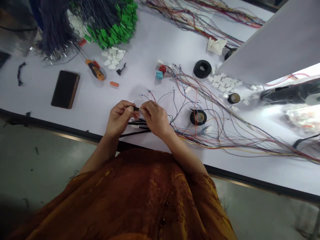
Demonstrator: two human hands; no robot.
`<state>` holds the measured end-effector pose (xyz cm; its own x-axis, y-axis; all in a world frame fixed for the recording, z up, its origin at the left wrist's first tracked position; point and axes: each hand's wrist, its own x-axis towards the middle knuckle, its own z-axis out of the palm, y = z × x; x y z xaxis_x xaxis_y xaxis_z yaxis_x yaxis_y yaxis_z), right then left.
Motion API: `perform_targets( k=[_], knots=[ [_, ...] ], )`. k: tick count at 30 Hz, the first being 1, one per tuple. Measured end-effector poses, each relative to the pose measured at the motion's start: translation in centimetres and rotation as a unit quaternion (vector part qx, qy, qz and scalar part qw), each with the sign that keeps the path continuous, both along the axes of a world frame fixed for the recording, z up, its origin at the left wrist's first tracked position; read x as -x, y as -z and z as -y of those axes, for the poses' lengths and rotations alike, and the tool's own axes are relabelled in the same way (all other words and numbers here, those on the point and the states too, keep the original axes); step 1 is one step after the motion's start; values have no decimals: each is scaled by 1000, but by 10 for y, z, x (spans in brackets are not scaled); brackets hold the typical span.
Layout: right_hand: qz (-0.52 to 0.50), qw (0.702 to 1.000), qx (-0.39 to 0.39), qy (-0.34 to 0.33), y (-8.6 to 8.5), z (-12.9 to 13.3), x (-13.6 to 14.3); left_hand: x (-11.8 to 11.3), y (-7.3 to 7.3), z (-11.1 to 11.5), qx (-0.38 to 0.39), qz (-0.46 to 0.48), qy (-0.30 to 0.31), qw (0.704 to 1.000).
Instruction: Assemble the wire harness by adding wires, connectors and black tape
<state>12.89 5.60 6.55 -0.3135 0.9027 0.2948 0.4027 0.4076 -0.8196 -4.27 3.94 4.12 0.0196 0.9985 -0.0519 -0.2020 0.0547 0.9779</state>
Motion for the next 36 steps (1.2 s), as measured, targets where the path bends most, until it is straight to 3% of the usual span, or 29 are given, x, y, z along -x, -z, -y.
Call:
perform_targets(
  k=[4,7,9,11,14,17,21,23,26,30,36],
  knots=[
    [-19,999,39,-24,1,1,-3,19,-2,-13,-27,-53,4,998],
    [-14,999,41,-1,0,-2,-8,43,2,-30,-54,-164,39,984],
    [-24,999,36,31,2,-7,-10,56,8,-39,-73,-289,86,950],
    [-29,998,36,46,6,-14,-6,64,15,-46,-96,-411,131,897],
    [-25,998,32,45,16,-28,6,65,18,-50,-117,-498,148,846],
    [-32,998,39,39,25,-39,18,64,12,-50,-105,-451,134,876],
    [-79,991,111,5,26,-42,25,63,-1,-47,-20,-227,160,961],
    [-95,986,137,-6,23,-38,25,57,-5,-44,10,-131,153,980],
    [-102,985,140,-5,16,-30,24,45,-9,-41,24,-61,119,991],
    [-95,986,138,10,8,-24,24,29,-15,-39,10,-77,87,993],
    [-69,990,121,25,0,-20,26,12,-27,-38,-62,-200,26,977]
  ],
)
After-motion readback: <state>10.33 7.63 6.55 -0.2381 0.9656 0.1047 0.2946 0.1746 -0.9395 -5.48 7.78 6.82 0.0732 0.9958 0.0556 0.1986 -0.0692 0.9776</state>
